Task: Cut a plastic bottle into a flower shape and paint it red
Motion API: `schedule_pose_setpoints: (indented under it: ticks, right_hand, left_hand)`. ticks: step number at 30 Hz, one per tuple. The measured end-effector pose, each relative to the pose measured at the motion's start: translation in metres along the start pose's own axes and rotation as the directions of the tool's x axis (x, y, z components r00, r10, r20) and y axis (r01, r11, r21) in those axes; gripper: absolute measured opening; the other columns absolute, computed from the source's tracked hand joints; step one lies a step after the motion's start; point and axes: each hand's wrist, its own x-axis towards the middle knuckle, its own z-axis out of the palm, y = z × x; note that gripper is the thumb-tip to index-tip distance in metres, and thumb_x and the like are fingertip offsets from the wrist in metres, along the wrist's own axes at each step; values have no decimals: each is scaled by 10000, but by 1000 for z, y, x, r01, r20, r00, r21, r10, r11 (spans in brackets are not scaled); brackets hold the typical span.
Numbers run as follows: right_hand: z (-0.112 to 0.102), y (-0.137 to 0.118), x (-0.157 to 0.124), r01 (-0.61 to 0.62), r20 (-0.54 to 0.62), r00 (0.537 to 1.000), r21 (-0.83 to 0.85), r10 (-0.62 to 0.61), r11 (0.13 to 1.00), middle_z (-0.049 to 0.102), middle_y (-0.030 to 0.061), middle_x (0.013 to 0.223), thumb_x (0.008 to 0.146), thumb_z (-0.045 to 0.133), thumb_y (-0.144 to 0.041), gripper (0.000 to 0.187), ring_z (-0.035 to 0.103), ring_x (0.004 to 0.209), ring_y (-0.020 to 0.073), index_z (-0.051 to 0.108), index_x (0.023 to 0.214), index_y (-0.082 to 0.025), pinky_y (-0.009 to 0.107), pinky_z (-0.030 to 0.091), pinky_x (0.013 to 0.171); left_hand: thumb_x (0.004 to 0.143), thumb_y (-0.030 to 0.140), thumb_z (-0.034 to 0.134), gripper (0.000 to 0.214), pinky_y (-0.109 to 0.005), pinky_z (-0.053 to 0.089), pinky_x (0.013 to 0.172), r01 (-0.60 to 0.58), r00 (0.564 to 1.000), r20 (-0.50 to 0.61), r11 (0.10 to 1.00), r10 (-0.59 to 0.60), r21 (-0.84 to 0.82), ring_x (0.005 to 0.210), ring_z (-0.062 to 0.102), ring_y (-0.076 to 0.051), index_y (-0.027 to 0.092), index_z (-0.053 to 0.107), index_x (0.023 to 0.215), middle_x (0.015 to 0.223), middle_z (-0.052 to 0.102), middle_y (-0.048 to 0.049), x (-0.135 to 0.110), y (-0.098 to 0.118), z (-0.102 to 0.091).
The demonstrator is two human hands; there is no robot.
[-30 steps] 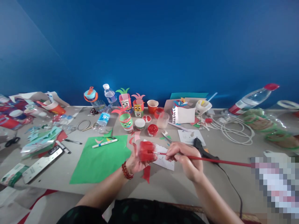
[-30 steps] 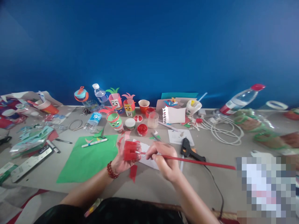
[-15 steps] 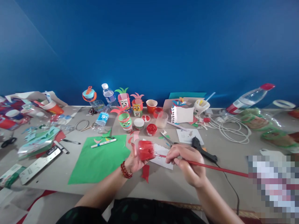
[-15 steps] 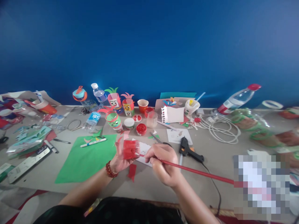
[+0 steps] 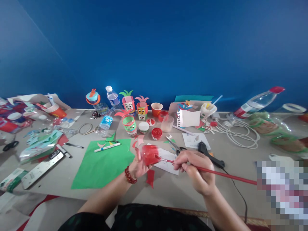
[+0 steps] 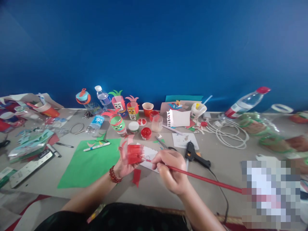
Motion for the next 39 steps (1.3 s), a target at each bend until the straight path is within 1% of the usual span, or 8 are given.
schedule_pose_setpoints:
  ticks: [3,8,12,17,21,26,29,39]
  right_hand:
    - [0,1,0,8,-48,999,-37,-10,999,663,13,661,848,454,-80,240,579,577,165,639,785,-219,308,418,555]
    - [-1,0,-1,13,-8,1000,-8,-13,1000,649,10,639,842,461,-86,234,570,548,164,643,775,-218,313,409,545]
    - [0,-1,-1,21,-58,998,-27,-22,999,660,26,663,841,461,-88,241,581,579,177,656,780,-215,326,417,558]
    - [-1,-2,0,35,-15,999,-15,-35,999,645,12,643,836,459,-80,234,573,559,169,636,773,-219,316,409,544]
    - [-1,-3,-1,52,-66,996,-33,-54,998,662,17,670,832,461,-75,247,583,578,174,657,795,-221,324,417,560]
    - [0,-3,0,59,-13,998,-26,-60,998,642,11,629,828,463,-80,238,575,545,172,644,762,-220,321,416,536]
    - [0,-5,1,77,-48,996,-37,-78,996,663,18,646,830,457,-72,259,593,560,182,658,778,-226,337,443,562]
    - [8,-5,-4,128,-27,991,-80,-131,989,644,15,611,825,445,-101,247,606,544,180,653,796,-231,323,464,549]
  left_hand:
    - [775,749,574,803,-345,582,853,-11,1000,9,1000,11,-2,910,752,-262,84,670,1214,1058,761,-179,0,0,-1]
    - [798,740,564,753,-343,582,872,-7,1000,-6,1000,7,-31,912,752,-249,107,683,1186,1036,770,-157,0,0,-3]
    - [815,711,586,728,-350,579,871,-26,1000,-11,1000,26,2,914,748,-250,104,669,1208,1062,762,-158,0,0,-2]
    - [844,703,568,707,-360,578,875,-10,1000,-26,1000,10,-8,924,743,-249,104,675,1204,1046,762,-163,0,1,-1]
    - [832,709,571,719,-361,576,889,-17,1000,-16,1000,17,-10,939,744,-255,107,672,1212,1063,761,-161,-1,0,-1]
    - [815,725,568,748,-342,578,869,-15,1000,-12,1000,15,-20,944,742,-257,90,685,1192,1062,762,-165,0,2,2]
    - [820,713,580,722,-354,577,877,-14,1000,-14,1000,14,-18,948,738,-259,96,692,1178,1052,763,-158,0,3,2]
    - [865,742,436,763,-319,581,823,11,1000,-20,994,-13,-110,909,729,-227,85,689,1158,1008,753,-154,1,3,3]
